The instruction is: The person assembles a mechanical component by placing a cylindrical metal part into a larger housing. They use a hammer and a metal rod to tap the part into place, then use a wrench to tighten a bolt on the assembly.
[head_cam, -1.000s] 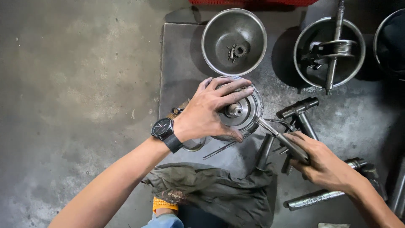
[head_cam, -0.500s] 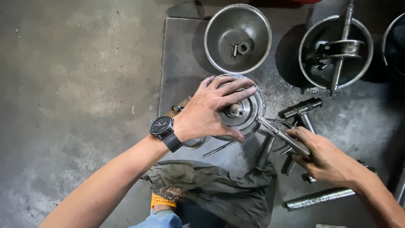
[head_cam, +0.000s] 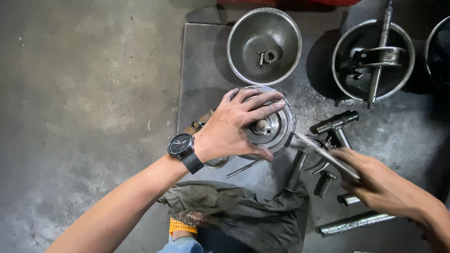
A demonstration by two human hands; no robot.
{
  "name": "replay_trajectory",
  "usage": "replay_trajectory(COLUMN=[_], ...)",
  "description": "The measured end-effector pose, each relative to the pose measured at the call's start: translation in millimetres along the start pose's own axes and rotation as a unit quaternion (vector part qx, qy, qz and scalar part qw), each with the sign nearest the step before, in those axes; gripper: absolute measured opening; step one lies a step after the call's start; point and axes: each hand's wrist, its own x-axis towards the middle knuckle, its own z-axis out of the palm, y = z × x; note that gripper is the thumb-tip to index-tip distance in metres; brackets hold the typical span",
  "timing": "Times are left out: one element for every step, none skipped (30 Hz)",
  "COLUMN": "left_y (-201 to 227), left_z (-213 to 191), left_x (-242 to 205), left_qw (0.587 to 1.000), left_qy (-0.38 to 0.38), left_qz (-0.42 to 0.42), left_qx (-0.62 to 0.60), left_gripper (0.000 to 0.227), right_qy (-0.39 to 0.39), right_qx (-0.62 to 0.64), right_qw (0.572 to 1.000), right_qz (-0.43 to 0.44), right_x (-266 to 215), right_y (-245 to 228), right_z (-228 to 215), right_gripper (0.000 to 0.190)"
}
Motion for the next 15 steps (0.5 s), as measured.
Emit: replay_trajectory(left_y=[0.6,1.7,2.4,2.8,3.2,3.8,4.1,4.6,5.0,4.9,5.3,5.6,5.6,6.6,7.4], left_z=[-0.6,-1.8,-3.1,-4.5,-6.1,-6.6,-6.9,-6.4,-5.9,-6.0,-7.1,-8.2,-9.1,-9.8,-10.3], left_x=[0.5,1.2,2.1,2.6,3.3,3.6,3.9,3.8,4.0,5.1,6.5,7.1,7.6,8.5,9.3], left_qw=[1.000,1.000,1.000,1.000,1.000,1.000,1.000,1.000,1.000,1.000,1.000,1.000,1.000,1.000,1.000], left_qy=[0.000,0.000,-0.001,-0.002,-0.003,-0.005,-0.008,-0.009,-0.009,-0.010,-0.011,-0.014,-0.017,-0.018,-0.020], left_qz=[-0.001,0.003,0.003,0.000,0.002,-0.001,-0.005,-0.002,-0.005,-0.006,-0.003,-0.006,-0.010,-0.008,-0.013], left_qx=[0.001,0.001,0.002,0.003,0.004,0.001,-0.001,-0.004,-0.004,-0.005,-0.007,-0.009,-0.011,-0.013,-0.018], left_gripper=[0.101,0.101,0.101,0.101,0.101,0.101,0.102,0.102,0.103,0.103,0.103,0.103,0.103,0.103,0.101], right_qy=[-0.013,-0.009,-0.017,-0.026,-0.025,0.000,0.024,0.027,0.029,0.032,0.035,0.010,-0.011,-0.009,-0.006], right_qx=[0.026,0.028,0.169,0.307,0.308,0.379,0.446,0.448,0.424,0.400,0.401,0.432,0.455,0.457,0.459], right_qw=[0.999,0.999,0.985,0.950,0.950,0.920,0.883,0.882,0.898,0.912,0.911,0.901,0.877,0.877,0.876], right_qz=[0.015,0.017,0.035,0.051,0.051,0.097,0.142,0.145,0.114,0.082,0.085,-0.033,-0.151,-0.149,-0.146], right_x=[-3.6,-1.9,0.2,3.6,5.6,6.1,7.0,1.2,-4.1,-8.6,-1.1,7.6,16.6,33.7,44.4], right_y=[8.2,42.1,75.6,109.1,135.7,162.7,189.7,168.0,146.1,123.9,128.7,133.5,138.5,160.2,177.6], right_z=[1.6,21.5,41.3,61.0,81.3,102.5,123.7,126.5,128.8,130.3,143.8,157.6,171.5,199.1,231.0], right_gripper=[0.075,0.075,0.067,0.059,0.059,0.066,0.072,0.072,0.069,0.067,0.067,0.066,0.065,0.065,0.065])
